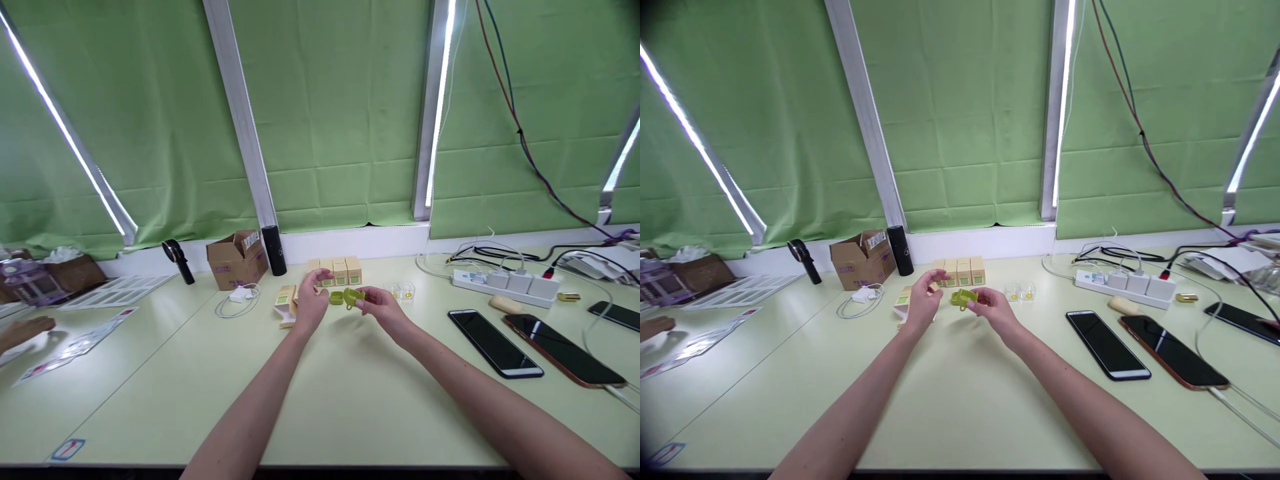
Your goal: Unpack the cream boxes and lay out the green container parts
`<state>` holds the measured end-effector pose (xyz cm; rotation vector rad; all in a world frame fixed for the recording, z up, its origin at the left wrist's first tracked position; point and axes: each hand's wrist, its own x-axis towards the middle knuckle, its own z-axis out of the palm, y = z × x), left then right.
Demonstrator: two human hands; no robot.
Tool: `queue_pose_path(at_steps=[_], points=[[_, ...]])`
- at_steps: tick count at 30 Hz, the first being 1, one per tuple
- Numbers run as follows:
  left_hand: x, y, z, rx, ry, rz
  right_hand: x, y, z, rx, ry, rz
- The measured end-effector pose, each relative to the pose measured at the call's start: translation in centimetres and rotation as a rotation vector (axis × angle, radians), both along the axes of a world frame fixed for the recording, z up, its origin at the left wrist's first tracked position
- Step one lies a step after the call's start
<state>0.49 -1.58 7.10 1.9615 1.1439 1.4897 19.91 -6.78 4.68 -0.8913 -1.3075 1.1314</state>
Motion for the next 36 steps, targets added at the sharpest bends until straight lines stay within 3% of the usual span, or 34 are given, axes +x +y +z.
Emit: queue_pose_path(at_steps=[5,7,12,21,24,28,32,36], points=[[0.5,-2.1,-0.8,0.113,0.122,-0.257,0.6,-0.1,-0.9,-0.11,0.182,0.057],[0.6,-2.7,-1.6,0.122,0.152,-0.292,0.9,0.1,-1.7,-0.146,0.198,0.068],[0.8,-3.1,-2.6,0.167,0.195,-0.275,1.0,0.4,-2.7,-0.183,0.164,0.072],[0.9,-3.0,-2.6,0.235,0.243,-0.223,0.7,-0.1,-2.1,-0.173,0.051,-0.021],[0.9,-2.9,-2.9,0.19,0.211,-0.203,0.8,-0.3,-1.9,-0.105,-0.018,-0.088],[1.0,-2.7,-3.1,0.158,0.163,-0.178,1.0,-0.7,-1.5,0.097,-0.024,-0.191],[1.1,-2.5,-3.2,0.146,0.09,-0.168,1.0,-1.0,-1.4,0.246,-0.056,-0.171],[1.5,-2.5,-3.5,0.066,0.013,-0.171,0.6,-1.1,-1.7,0.248,-0.07,-0.127]])
